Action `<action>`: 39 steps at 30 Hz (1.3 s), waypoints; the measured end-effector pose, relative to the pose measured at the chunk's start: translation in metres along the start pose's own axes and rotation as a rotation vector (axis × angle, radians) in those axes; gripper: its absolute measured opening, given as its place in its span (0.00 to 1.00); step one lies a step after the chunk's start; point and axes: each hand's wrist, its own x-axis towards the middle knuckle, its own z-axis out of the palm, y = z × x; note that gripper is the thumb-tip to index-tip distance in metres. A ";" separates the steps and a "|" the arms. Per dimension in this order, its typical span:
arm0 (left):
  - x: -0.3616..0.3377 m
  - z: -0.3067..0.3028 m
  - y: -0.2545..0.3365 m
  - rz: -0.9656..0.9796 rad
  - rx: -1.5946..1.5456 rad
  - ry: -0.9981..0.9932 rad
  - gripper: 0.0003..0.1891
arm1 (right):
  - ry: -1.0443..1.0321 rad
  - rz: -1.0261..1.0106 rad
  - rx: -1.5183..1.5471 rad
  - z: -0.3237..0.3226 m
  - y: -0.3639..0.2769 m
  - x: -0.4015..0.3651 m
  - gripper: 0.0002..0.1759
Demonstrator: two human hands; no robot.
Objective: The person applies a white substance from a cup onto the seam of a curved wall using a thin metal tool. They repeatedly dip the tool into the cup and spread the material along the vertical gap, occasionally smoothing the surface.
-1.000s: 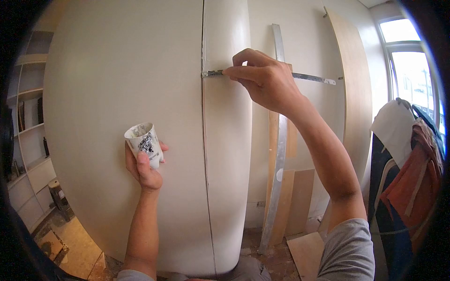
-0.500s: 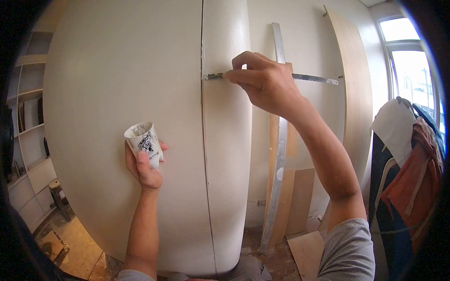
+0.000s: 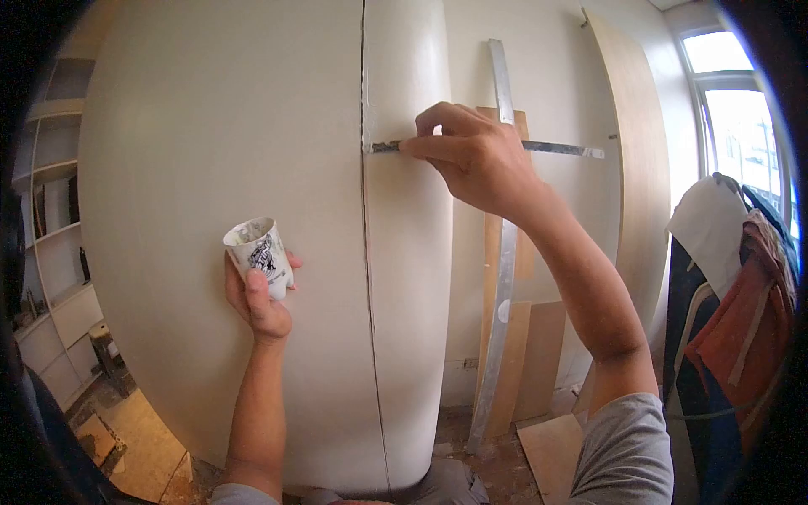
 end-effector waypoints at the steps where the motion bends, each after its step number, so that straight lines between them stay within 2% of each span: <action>1: 0.000 0.000 0.000 0.001 0.001 0.002 0.37 | 0.001 -0.002 0.001 -0.001 -0.002 -0.001 0.10; 3: 0.000 0.000 0.000 0.001 0.007 0.007 0.37 | -0.071 0.069 0.060 -0.004 -0.008 -0.005 0.10; 13: 0.001 0.000 0.000 0.027 0.023 0.007 0.37 | -0.009 0.075 0.054 -0.002 -0.011 -0.006 0.11; 18: 0.001 0.000 0.001 0.017 0.032 -0.006 0.37 | -0.097 0.112 0.087 -0.004 -0.019 -0.013 0.11; 27: 0.000 0.001 -0.002 0.027 0.027 0.005 0.37 | -0.016 0.112 0.113 -0.001 -0.015 -0.009 0.13; 37: 0.000 0.002 -0.005 0.055 0.102 0.012 0.37 | -0.089 0.140 0.123 -0.006 -0.023 -0.021 0.15; 39: 0.001 0.002 -0.004 0.070 0.120 -0.002 0.36 | -0.006 0.124 0.172 -0.001 -0.019 -0.020 0.17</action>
